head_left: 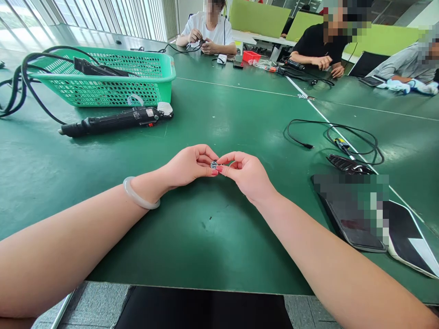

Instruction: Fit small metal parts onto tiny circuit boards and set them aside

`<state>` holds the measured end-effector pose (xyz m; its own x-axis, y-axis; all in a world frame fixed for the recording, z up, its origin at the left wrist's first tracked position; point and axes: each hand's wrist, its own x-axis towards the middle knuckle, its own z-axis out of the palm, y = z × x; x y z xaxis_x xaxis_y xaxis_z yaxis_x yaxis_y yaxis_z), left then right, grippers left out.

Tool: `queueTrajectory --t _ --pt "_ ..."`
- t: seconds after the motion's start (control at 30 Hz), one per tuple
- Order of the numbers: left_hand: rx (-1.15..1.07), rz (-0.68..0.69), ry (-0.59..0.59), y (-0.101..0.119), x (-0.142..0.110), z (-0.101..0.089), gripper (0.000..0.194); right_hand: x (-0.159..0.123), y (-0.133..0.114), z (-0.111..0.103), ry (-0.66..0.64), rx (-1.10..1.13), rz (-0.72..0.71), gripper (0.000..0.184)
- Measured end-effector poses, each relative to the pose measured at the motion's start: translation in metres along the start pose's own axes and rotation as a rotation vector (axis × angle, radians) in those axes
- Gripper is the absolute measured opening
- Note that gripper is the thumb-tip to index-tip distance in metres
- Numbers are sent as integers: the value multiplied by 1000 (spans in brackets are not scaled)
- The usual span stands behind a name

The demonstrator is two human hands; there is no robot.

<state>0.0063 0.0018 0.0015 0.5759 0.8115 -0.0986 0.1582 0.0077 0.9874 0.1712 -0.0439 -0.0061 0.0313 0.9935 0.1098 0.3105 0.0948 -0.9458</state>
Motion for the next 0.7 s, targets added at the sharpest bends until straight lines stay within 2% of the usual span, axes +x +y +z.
queueTrajectory --t 0.1,0.17,0.7 --pt "-53 6 3 -1 0 0 24 -1 -1 -1 57 -137 -121 5" --pt "-80 5 -1 -2 0 0 25 -1 0 -2 62 -167 -158 3" --pt "-58 24 -20 -1 0 0 26 -2 2 0 50 -153 -195 6"
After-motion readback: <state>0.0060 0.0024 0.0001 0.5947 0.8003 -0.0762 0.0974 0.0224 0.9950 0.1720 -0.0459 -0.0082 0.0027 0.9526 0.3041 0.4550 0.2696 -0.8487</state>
